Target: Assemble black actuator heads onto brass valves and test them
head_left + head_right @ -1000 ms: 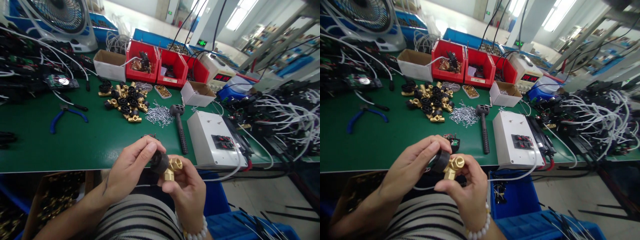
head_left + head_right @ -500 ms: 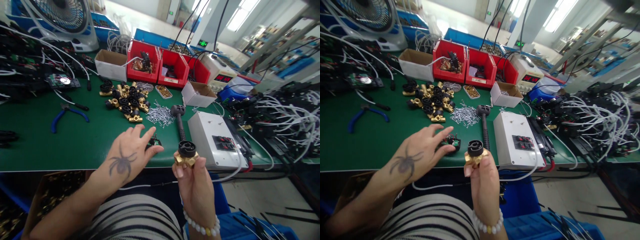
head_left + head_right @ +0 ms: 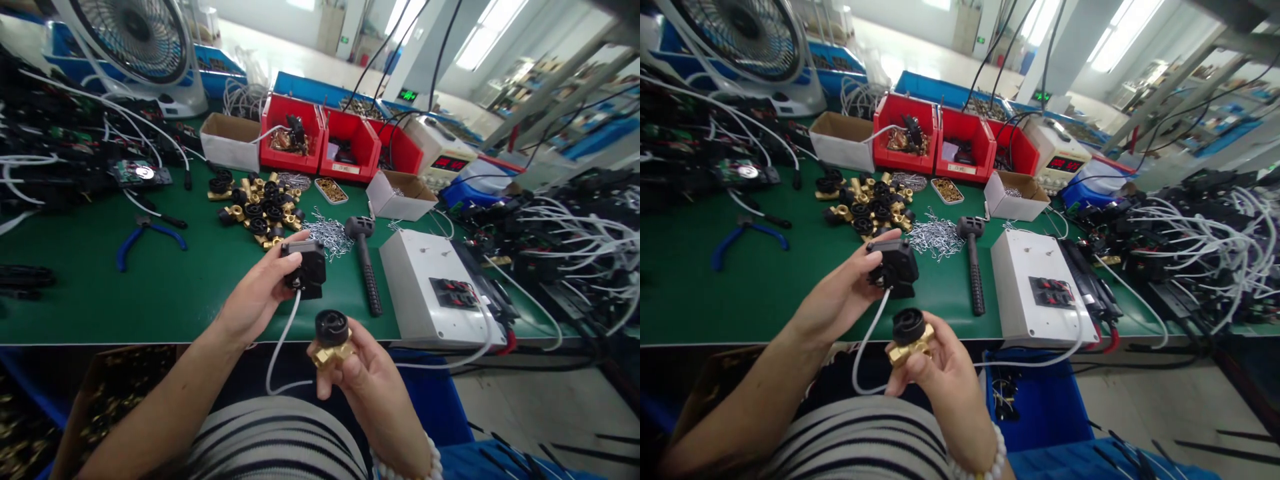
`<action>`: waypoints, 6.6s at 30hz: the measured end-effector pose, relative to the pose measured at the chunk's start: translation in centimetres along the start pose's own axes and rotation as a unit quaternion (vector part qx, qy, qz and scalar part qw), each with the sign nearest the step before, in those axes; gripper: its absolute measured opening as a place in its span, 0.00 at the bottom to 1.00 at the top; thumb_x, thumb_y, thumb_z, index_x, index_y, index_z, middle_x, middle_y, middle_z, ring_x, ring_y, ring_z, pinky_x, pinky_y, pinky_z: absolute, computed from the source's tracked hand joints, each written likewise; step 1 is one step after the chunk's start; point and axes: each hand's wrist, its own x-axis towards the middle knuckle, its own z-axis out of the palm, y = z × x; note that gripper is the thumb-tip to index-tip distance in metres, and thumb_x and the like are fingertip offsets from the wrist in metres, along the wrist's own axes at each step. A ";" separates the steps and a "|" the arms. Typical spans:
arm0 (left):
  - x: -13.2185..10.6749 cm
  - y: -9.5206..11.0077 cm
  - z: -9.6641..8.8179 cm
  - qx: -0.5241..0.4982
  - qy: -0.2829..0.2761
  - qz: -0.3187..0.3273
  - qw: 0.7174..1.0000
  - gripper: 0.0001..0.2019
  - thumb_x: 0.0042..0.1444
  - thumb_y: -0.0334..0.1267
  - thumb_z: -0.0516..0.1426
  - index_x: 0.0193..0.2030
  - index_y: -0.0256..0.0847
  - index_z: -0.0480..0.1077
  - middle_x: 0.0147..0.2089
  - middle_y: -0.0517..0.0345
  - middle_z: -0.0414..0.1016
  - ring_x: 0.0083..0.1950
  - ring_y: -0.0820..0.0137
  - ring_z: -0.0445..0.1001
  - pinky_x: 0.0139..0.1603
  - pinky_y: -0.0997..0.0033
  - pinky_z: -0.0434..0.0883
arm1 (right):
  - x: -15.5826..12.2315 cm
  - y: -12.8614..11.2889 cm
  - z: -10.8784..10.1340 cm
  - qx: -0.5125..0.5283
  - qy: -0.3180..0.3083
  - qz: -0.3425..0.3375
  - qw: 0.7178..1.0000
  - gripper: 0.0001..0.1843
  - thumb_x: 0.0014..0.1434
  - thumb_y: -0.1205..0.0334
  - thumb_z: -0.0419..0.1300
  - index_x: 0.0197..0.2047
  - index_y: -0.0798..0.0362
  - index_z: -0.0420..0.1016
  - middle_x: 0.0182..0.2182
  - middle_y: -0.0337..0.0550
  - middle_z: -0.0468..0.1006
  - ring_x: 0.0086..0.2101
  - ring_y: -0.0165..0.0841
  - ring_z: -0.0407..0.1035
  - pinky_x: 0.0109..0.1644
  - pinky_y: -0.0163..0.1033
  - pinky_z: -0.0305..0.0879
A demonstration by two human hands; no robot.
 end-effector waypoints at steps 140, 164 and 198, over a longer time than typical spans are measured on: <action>-1.6 -4.2 -1.6 0.452 -0.009 0.242 0.859 0.32 0.48 0.43 0.63 0.61 0.43 0.63 0.47 0.53 0.63 0.47 0.64 0.67 0.51 0.61 0.71 | -0.2 -10.0 -4.2 -0.612 0.081 -0.012 0.787 0.26 0.62 0.38 0.55 0.25 0.51 0.64 0.18 0.36 0.62 0.19 0.28 0.55 0.19 0.33 0.50; -1.5 -4.1 -1.6 0.452 -0.035 0.255 0.854 0.32 0.48 0.42 0.63 0.61 0.42 0.62 0.47 0.54 0.62 0.47 0.65 0.66 0.50 0.62 0.70 | -0.7 -9.2 -3.6 -0.640 0.118 -0.138 0.747 0.24 0.66 0.43 0.52 0.25 0.50 0.63 0.16 0.33 0.60 0.16 0.27 0.53 0.18 0.33 0.47; -1.2 -4.3 -1.5 0.453 -0.031 0.268 0.850 0.31 0.47 0.42 0.63 0.60 0.43 0.63 0.47 0.54 0.62 0.47 0.65 0.66 0.50 0.62 0.70 | -0.8 -8.3 -4.5 -0.672 0.126 -0.161 0.712 0.25 0.68 0.43 0.46 0.27 0.51 0.62 0.16 0.33 0.60 0.17 0.27 0.54 0.19 0.32 0.49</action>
